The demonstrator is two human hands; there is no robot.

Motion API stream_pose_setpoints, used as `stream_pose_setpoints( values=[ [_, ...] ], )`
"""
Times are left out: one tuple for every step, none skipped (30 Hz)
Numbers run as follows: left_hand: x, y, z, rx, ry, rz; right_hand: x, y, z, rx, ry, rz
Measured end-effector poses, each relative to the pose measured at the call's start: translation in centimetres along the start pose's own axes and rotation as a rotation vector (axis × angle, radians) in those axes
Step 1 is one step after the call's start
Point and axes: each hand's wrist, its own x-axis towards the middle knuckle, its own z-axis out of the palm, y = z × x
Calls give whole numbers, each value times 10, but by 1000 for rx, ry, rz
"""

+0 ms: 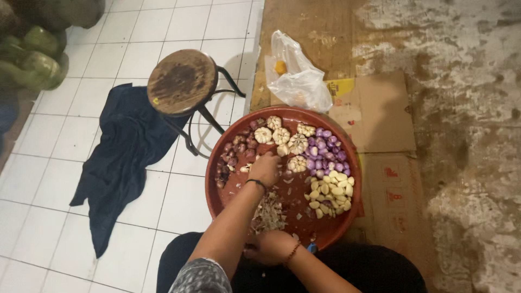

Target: The person sits on the floor and peels garlic cloves by hand, separating the cloves and removing the outer skins. The peeled cloves are placed in a red tray alongside other garlic and shallots.

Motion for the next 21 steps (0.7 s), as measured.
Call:
stream_pose_setpoints(
  values=[
    [1,-3,4,42,45,51,-1,-2,-2,42,12,-46],
    [3,-6,7,83,91,103,-2,-3,-4,84,24,-93],
    [4,-7,11,118,135,159,-4,-4,-5,125,37,-134],
    [6,-9,13,71,110,147,-4,-6,-6,99,31,-92],
    [8,-11,13,19,91,128,-5,-5,-8,65,17,-49],
    [7,-12,13,-33,71,109,-7,-6,-8,32,3,-7],
    [8,-12,10,-107,127,119,-7,-5,-10,15,19,18],
    [5,-12,6,-181,182,128,-9,-4,-10,-2,35,44],
    [2,-11,2,-254,237,133,-9,-4,-8,-18,49,66],
    [-2,-10,-2,-360,224,77,-10,-2,-7,-26,57,66],
    [-5,-10,-8,-464,219,19,-8,1,-8,-41,64,59],
    [-10,-10,-15,-567,213,-39,-6,4,-7,-56,72,52],
    [-16,-10,-23,-682,224,-39,-3,6,-7,-46,120,14],
    [-25,-10,-31,-797,233,-37,0,7,-6,-35,169,-24],
    [-35,-10,-37,-913,247,-38,3,9,-3,-26,211,-66],
    [-45,-11,-44,-999,248,-65,6,13,-2,-7,207,-32],
    [-55,-10,-51,-1088,251,-89,9,18,-4,8,205,4],
    [-66,-10,-59,-1178,253,-111,10,23,-5,22,203,40],
    [-78,-10,-64,-1219,256,-160,10,29,-7,76,279,-7],
    [-91,-12,-69,-1261,258,-208,12,34,-13,130,353,-56],
    [-101,-13,-74,-1304,259,-253,12,37,-17,183,427,-107]
  ],
)
